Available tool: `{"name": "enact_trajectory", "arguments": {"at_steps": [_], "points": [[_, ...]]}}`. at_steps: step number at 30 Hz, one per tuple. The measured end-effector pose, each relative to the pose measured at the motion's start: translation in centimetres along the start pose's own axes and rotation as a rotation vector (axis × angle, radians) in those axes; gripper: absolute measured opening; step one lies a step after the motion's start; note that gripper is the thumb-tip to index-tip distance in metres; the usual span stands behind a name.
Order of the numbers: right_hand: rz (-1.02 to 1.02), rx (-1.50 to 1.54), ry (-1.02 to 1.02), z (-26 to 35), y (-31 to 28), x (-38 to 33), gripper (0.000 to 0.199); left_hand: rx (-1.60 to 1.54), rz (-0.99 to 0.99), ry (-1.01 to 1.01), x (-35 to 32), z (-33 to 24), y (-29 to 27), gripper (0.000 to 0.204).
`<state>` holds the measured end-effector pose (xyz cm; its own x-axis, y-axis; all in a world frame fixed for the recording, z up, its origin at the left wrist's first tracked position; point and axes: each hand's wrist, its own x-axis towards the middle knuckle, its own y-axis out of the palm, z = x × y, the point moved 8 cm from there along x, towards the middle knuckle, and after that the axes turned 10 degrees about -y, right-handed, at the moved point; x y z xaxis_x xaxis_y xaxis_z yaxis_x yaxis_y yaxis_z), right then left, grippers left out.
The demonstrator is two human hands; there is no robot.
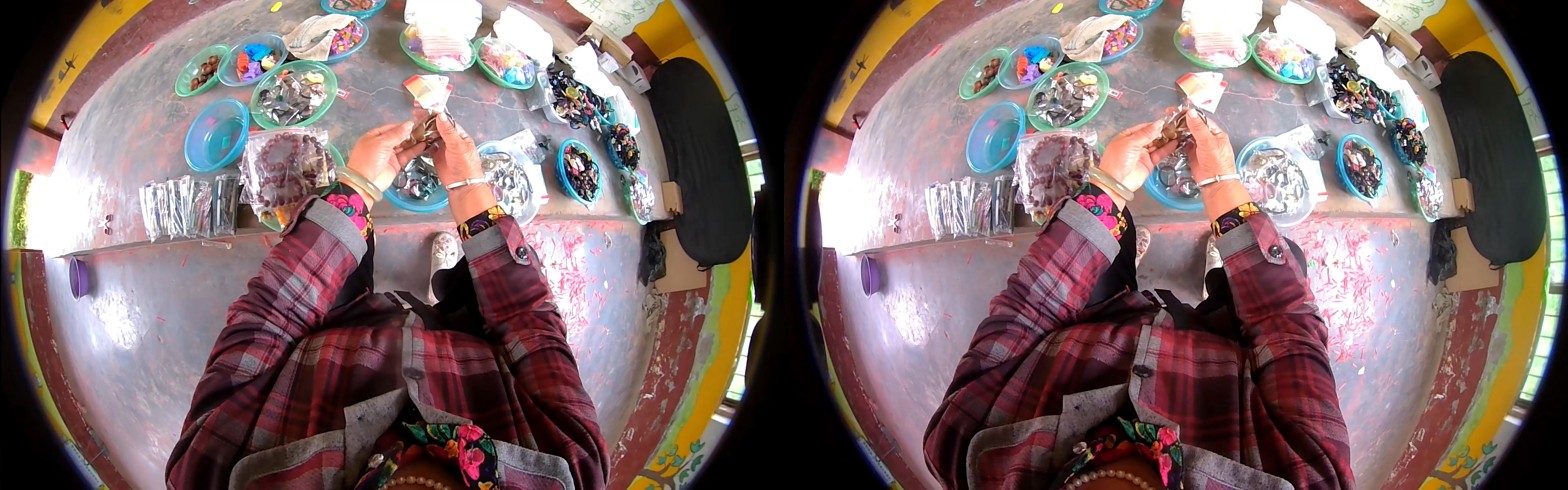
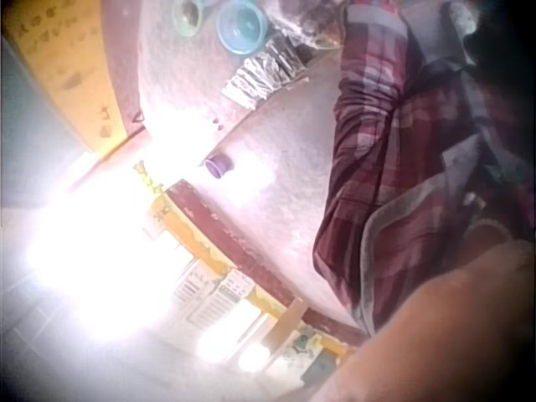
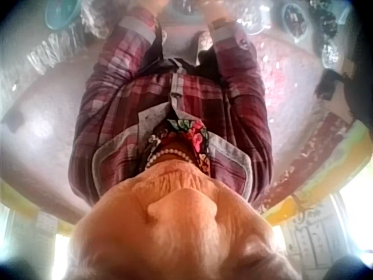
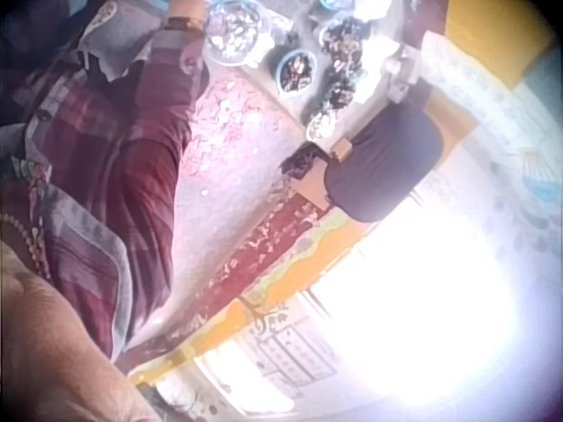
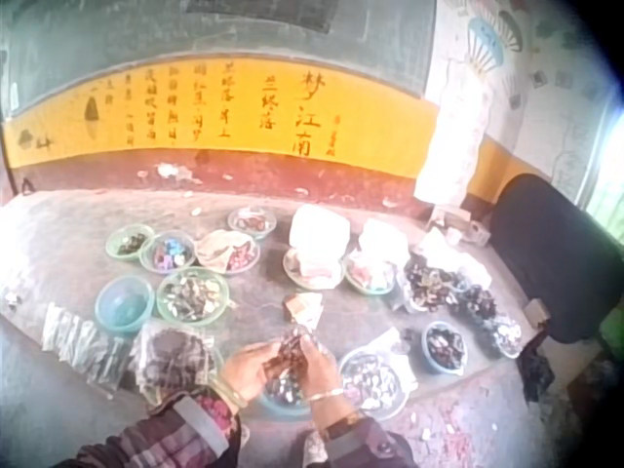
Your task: The person sits on the floor and sorts small hair accessories from a blue bowl into clear plastic bags. They pick up individual items, inspect them, and place them into the bags, occasionally adjusting the bags or the pile of items.
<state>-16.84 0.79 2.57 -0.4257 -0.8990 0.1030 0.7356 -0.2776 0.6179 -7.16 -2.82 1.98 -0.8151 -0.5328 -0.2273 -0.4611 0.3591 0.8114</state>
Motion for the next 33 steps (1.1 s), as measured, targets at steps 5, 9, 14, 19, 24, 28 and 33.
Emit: {"name": "enact_trajectory", "arguments": {"at_steps": [5,9,14,19,24,28,33], "points": [[-0.049,-0.011,-0.052,1.0,0.4,-0.2,0.028,0.009,0.004,-0.005,-0.1,-0.1,0.4,0.021],[-0.106,-0.076,-0.037,0.8,-1.1,0.1,0.026,-0.006,-0.008,0.009,0.0,0.0,0.1,0.020],[-0.305,-0.076,-0.058,2.5,-4.1,0.8,0.021,0.063,-0.090,0.003,0.6,0.1,-1.7,0.020],[-0.043,-0.280,0.138,2.8,-1.6,0.7,0.022,0.202,-0.120,0.002,0.6,0.1,-1.7,0.021],[0.054,-0.258,0.216,1.3,-1.4,0.1,0.021,0.308,-0.097,-0.012,-0.1,0.2,-0.1,0.023],[-0.033,-0.245,0.173,1.9,-1.9,0.2,0.018,0.285,-0.094,-0.030,-0.1,0.3,-0.3,0.023],[-0.209,-0.201,0.013,3.0,-4.3,1.0,0.018,0.229,-0.086,-0.041,0.3,0.6,-0.9,0.023]]}}
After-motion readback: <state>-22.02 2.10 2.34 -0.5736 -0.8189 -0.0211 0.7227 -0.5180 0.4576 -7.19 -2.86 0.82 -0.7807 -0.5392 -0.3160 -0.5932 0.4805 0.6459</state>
